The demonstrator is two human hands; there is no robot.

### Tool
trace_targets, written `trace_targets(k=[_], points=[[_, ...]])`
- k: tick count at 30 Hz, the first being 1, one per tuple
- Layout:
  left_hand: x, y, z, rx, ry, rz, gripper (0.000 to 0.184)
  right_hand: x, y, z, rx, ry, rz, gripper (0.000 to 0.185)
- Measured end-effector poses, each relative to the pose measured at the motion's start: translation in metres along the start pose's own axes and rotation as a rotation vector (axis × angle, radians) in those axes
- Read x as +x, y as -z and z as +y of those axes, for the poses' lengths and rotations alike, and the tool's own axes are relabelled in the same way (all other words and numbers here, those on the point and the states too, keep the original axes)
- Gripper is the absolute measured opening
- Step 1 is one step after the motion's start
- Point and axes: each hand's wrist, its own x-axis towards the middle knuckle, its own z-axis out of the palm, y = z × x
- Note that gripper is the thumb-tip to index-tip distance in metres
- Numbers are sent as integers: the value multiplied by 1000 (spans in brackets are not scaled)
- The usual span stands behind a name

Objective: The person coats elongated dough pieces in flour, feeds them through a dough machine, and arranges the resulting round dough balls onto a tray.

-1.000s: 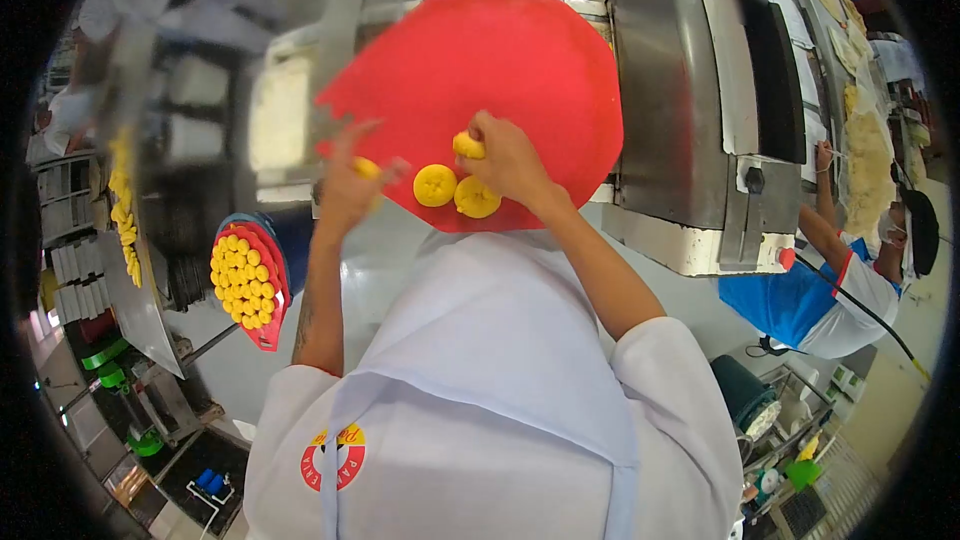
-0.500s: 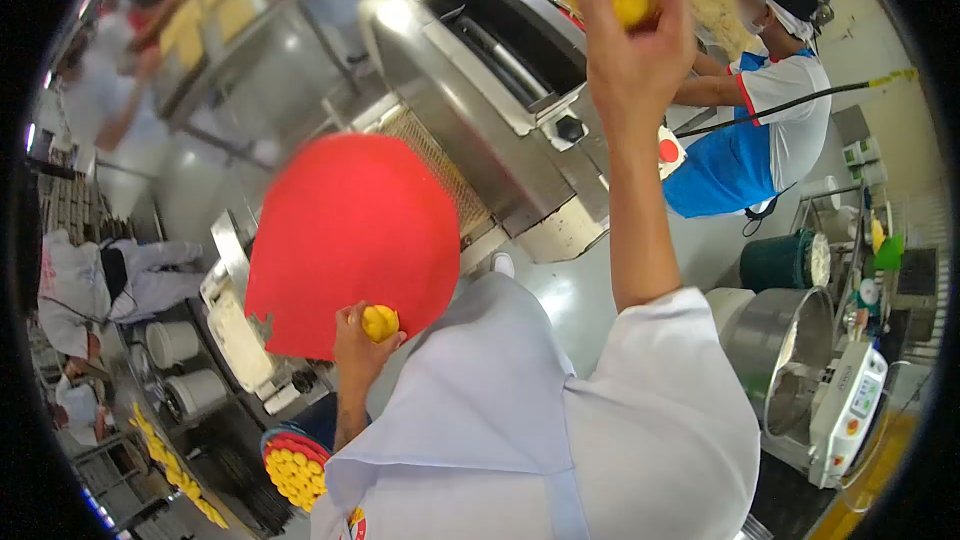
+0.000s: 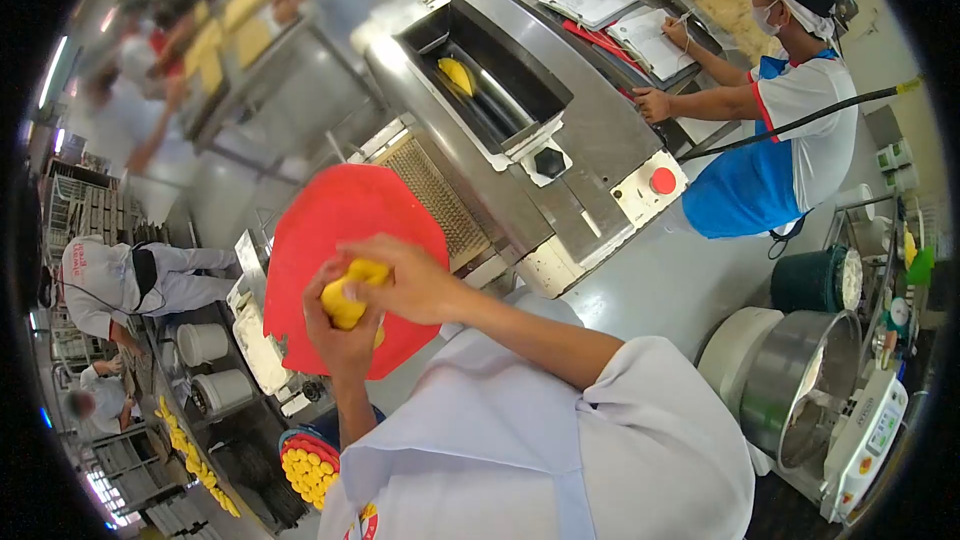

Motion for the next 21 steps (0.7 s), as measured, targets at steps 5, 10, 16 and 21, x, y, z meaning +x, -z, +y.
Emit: trace_targets(k=[5, 10, 16, 21], points=[[34, -34, 36, -687, 126, 206, 44, 4, 86, -81, -130, 347, 498, 30], [24, -38, 0, -1175, 512, 110, 45, 39, 171, -107, -856, 725, 968, 36], [18, -56, 6, -676, 509, -38, 63, -1, 154, -46, -932, 368, 911, 45], [51, -83, 56, -398, 62, -145, 74, -25, 70, -63, -612, 226, 195, 34]])
